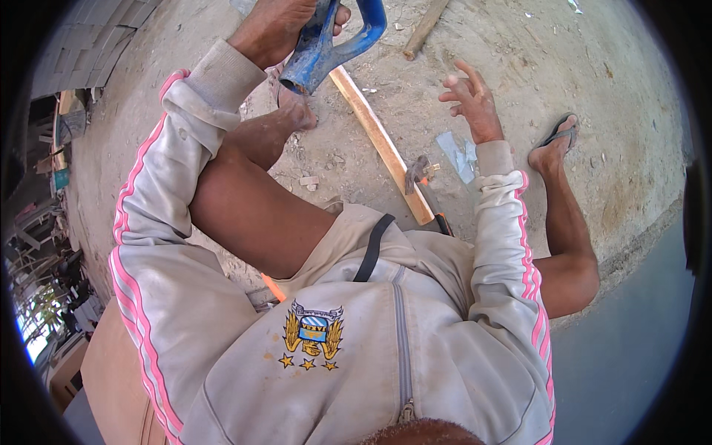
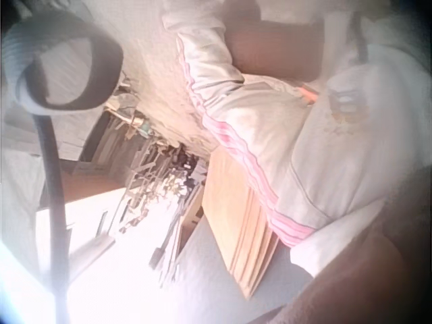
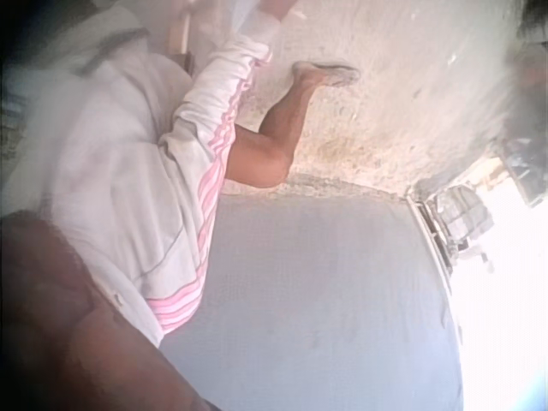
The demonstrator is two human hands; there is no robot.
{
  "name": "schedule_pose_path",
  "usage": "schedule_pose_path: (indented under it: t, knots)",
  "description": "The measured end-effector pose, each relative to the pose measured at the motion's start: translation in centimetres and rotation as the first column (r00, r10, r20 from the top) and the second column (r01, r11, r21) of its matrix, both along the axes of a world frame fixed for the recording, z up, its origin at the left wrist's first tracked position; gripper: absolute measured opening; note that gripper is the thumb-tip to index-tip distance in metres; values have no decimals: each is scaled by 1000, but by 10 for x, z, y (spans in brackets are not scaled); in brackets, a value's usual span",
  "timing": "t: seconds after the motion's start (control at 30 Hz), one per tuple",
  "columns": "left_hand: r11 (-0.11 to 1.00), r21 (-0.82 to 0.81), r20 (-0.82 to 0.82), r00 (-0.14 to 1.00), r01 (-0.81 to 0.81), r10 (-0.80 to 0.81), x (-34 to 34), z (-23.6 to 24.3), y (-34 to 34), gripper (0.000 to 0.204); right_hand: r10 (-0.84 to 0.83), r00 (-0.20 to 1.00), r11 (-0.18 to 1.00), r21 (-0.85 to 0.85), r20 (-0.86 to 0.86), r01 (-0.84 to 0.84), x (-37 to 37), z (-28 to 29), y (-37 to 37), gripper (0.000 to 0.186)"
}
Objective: The person holds a blue metal handle and repeatedly strikes it with a hammer to adjust or secure a component. The person then uses their fingers to manipulate the interior of the handle.
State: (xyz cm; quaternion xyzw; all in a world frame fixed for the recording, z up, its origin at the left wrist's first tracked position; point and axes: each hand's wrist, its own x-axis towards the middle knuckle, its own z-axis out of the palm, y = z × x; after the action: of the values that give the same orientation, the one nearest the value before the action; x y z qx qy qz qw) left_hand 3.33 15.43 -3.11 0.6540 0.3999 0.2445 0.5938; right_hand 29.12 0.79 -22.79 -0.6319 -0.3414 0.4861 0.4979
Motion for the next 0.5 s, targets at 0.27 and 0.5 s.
schedule_pose_path:
  t: [0.27, 0.5]
  knots:
    - [892, 276, -87, 934, 358, -347, 4, -11, -4, 50, 338, 933, 875, 326, 120, -359, -39, 95, 39, 48]
    - [873, 377, -343, 922, 310, -179, -30, 9, 4, 57, -380, 802, 863, 490, 461, 127, 16, 90, 33, 47]
